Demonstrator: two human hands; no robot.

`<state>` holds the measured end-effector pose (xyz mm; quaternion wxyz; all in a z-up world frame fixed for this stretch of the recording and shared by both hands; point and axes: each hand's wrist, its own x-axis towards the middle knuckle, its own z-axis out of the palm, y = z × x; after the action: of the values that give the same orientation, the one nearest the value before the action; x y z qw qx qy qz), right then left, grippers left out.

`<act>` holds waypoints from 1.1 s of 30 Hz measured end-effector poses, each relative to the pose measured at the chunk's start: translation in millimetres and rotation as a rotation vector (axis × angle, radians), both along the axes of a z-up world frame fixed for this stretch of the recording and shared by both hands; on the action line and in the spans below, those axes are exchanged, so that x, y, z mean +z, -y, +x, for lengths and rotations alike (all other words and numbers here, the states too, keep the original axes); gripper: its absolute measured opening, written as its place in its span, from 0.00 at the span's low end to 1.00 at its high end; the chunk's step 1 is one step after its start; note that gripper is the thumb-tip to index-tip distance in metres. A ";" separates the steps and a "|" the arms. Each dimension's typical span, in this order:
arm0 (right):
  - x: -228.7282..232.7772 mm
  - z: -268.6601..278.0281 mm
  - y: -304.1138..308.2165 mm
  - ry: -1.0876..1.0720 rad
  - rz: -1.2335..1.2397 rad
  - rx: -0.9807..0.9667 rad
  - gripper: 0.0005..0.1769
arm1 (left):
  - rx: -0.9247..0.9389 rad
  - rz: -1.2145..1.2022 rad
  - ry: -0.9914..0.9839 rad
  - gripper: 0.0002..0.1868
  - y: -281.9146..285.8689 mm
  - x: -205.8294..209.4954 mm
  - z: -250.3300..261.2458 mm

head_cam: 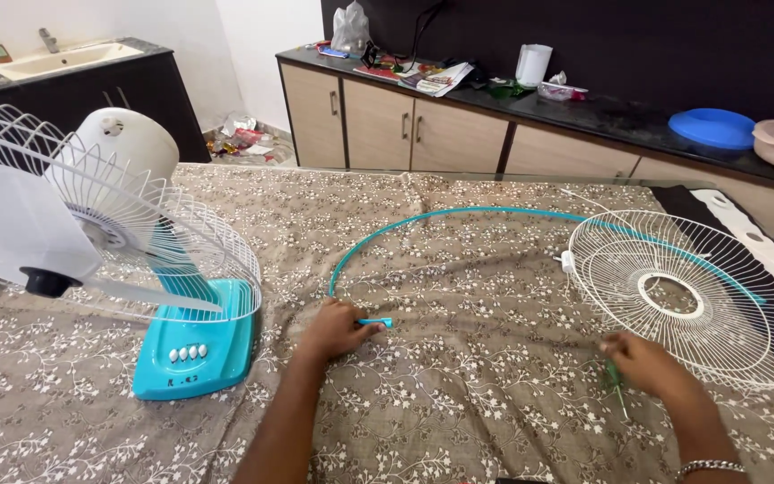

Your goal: The person reassembles a disassembled electric fan on a table. They attach the front grille, insert the fan blade, secure it with a central cap, and then handle the rear grille and a blue plastic ring.

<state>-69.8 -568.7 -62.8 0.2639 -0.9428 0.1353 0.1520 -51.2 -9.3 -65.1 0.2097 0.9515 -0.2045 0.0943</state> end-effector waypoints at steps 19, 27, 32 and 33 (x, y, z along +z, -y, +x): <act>-30.6 -6.5 15.8 0.440 -0.558 -0.050 0.17 | -0.057 0.082 -0.197 0.34 17.9 32.3 -24.2; -14.9 3.5 -11.8 0.456 -0.491 -0.012 0.16 | -0.269 0.013 -0.546 0.28 48.5 26.9 -43.0; 4.5 25.2 -84.9 0.514 0.202 0.025 0.14 | -0.292 -0.318 -0.549 0.21 70.1 10.9 -4.4; 4.5 26.6 -104.6 0.468 0.317 0.017 0.14 | -0.269 -0.407 -0.561 0.20 76.4 4.5 0.5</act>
<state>-43.1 -464.1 -58.3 0.4309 -0.9003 0.0376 -0.0482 -50.6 -85.7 -60.7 0.4531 0.8437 -0.2396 -0.1599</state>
